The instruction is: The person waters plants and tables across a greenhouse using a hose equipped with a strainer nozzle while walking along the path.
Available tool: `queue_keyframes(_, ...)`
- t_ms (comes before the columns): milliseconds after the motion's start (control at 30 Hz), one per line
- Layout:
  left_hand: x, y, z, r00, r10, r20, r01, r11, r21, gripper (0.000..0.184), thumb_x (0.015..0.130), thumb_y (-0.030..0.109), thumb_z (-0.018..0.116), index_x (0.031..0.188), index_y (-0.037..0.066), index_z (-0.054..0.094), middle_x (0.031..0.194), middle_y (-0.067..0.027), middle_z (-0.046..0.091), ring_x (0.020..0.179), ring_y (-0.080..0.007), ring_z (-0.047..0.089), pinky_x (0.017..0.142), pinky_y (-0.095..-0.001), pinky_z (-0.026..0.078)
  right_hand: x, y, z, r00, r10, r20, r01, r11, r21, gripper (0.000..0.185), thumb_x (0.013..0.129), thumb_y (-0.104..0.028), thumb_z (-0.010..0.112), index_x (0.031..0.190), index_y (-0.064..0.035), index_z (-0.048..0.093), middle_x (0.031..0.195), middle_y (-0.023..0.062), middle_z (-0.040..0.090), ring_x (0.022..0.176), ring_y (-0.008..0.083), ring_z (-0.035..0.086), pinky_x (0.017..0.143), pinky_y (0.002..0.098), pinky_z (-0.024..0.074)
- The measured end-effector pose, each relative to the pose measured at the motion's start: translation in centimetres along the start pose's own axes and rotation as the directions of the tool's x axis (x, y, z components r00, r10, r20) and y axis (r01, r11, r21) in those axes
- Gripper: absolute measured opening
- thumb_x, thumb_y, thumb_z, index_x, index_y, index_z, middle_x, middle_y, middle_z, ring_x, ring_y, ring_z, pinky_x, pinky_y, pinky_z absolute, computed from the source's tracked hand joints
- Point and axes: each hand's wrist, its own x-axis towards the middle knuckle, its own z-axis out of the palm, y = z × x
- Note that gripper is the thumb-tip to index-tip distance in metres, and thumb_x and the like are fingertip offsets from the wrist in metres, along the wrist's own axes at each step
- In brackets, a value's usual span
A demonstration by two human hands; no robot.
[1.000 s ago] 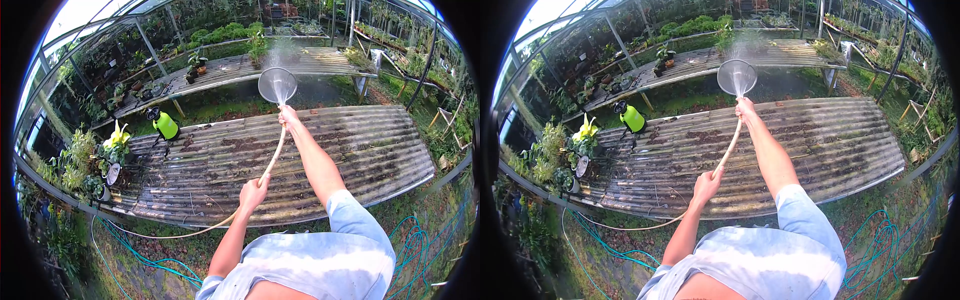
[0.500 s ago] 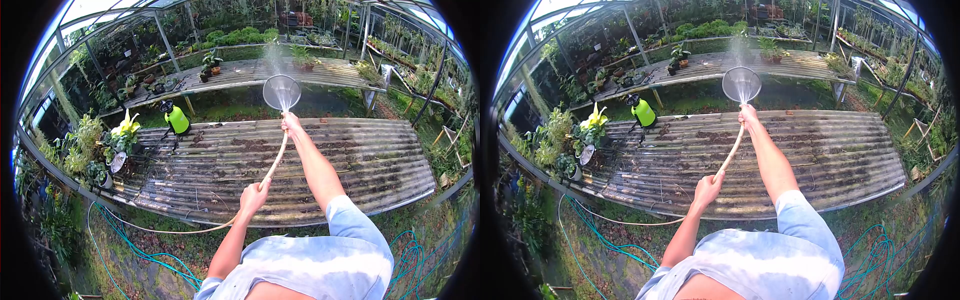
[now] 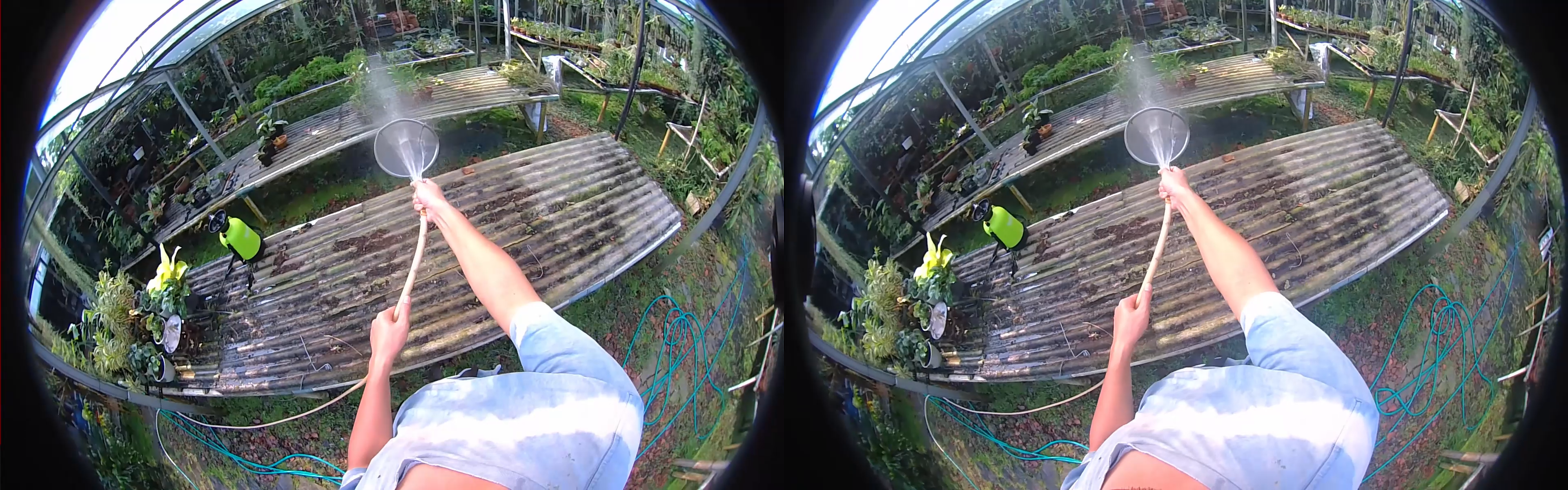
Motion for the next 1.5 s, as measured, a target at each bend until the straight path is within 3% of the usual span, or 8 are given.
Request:
queue_keyframes(167, -2.1, -1.9, 0.0, 0.998, 0.032, 0.056, -0.029, 0.998, -0.058, 0.066, 0.094, 0.058, 0.052, 0.066, -0.002, 0.057, 0.053, -0.0095, 0.049, 0.053, -0.0156, 0.046, 0.052, -0.0384, 0.039, -3.3, 1.4, -1.3, 0.999, -0.006, -0.049, 0.007, 1.000, 0.021, 0.010, 0.096, -0.014, 0.052, 0.102, -0.0070, 0.048, 0.063, 0.0007, 0.043, 0.045, 0.0073, 0.037, 0.035, 0.0227, 0.0292)
queue_keyframes(300, -4.1, -4.7, 0.0, 0.988, 0.027, 0.152, -0.012, 0.995, -0.099, 0.064, 0.096, 0.055, 0.053, 0.062, 0.001, 0.049, 0.054, -0.0018, 0.043, 0.054, -0.0109, 0.040, 0.049, -0.0342, 0.034, -7.0, 3.4, -2.2, 0.997, -0.013, -0.071, 0.017, 0.999, 0.050, 0.010, 0.096, -0.015, 0.051, 0.102, -0.0075, 0.046, 0.066, 0.0024, 0.045, 0.046, 0.0075, 0.038, 0.035, 0.0226, 0.0309)
queue_keyframes(633, -8.9, -9.7, 0.6, 0.952, 0.080, 0.297, -0.010, 0.973, -0.231, 0.054, 0.099, 0.046, 0.055, 0.063, 0.005, 0.048, 0.057, 0.0046, 0.040, 0.053, -0.0068, 0.033, 0.046, -0.0297, 0.026, -15.9, 5.7, -4.3, 0.969, -0.051, -0.240, 0.053, 0.999, 0.001, 0.012, 0.100, -0.019, 0.048, 0.101, -0.0075, 0.049, 0.064, 0.0006, 0.042, 0.044, 0.0078, 0.037, 0.034, 0.0242, 0.0298)
queue_keyframes(967, -13.6, -8.2, 3.9, 0.939, 0.157, 0.305, -0.068, 0.957, -0.282, 0.056, 0.101, 0.046, 0.051, 0.061, 0.007, 0.044, 0.055, 0.0058, 0.036, 0.052, -0.0058, 0.030, 0.047, -0.0285, 0.022, -20.5, 2.4, -4.6, 0.977, -0.160, -0.139, 0.135, 0.976, -0.173, 0.017, 0.102, -0.023, 0.048, 0.100, -0.0070, 0.052, 0.064, -0.0013, 0.041, 0.044, 0.0075, 0.038, 0.035, 0.0252, 0.0318)
queue_keyframes(1200, -19.6, -6.5, 8.7, 0.822, 0.139, 0.552, 0.008, 0.967, -0.256, 0.046, 0.102, 0.043, 0.048, 0.075, 0.006, 0.051, 0.058, 0.0060, 0.037, 0.051, -0.0057, 0.033, 0.047, -0.0262, 0.022, -26.2, 3.8, -17.7, 0.970, -0.051, -0.239, 0.070, 0.995, 0.072, 0.018, 0.101, -0.023, 0.047, 0.106, -0.0056, 0.050, 0.061, 0.0015, 0.042, 0.042, 0.0100, 0.039, 0.033, 0.0272, 0.0333)
queue_keyframes(1267, -21.8, -4.3, 10.7, 0.703, 0.133, 0.699, 0.044, 0.972, -0.229, 0.043, 0.103, 0.045, 0.044, 0.087, 0.007, 0.055, 0.061, 0.0039, 0.043, 0.051, -0.0056, 0.038, 0.046, -0.0219, 0.030, -28.7, 4.0, -22.2, 0.971, -0.040, -0.236, 0.062, 0.994, 0.085, 0.020, 0.102, -0.024, 0.045, 0.109, -0.0062, 0.048, 0.063, 0.0012, 0.041, 0.044, 0.0098, 0.039, 0.035, 0.0270, 0.0341)
queue_keyframes(1367, -24.5, -1.1, 15.4, 0.665, 0.167, 0.728, 0.127, 0.935, -0.331, 0.047, 0.104, 0.047, 0.039, 0.100, 0.004, 0.058, 0.065, 0.0014, 0.047, 0.051, -0.0082, 0.042, 0.047, -0.0233, 0.034, -34.7, 3.1, -27.5, 0.980, -0.034, -0.195, 0.056, 0.992, 0.110, 0.016, 0.105, -0.023, 0.040, 0.106, -0.0081, 0.046, 0.065, -0.0010, 0.039, 0.048, 0.0080, 0.036, 0.038, 0.0244, 0.0321)
queue_keyframes(1500, -29.9, 4.8, 21.9, 0.596, 0.197, 0.779, 0.141, 0.929, -0.343, 0.038, 0.106, 0.041, 0.037, 0.110, 0.008, 0.055, 0.062, 0.0041, 0.037, 0.048, -0.0050, 0.033, 0.042, -0.0202, 0.026, -40.5, 1.9, -33.8, 0.989, -0.048, -0.137, 0.063, 0.992, 0.106, 0.020, 0.105, -0.028, 0.042, 0.105, -0.0081, 0.046, 0.066, -0.0022, 0.038, 0.049, 0.0071, 0.035, 0.038, 0.0243, 0.0314)
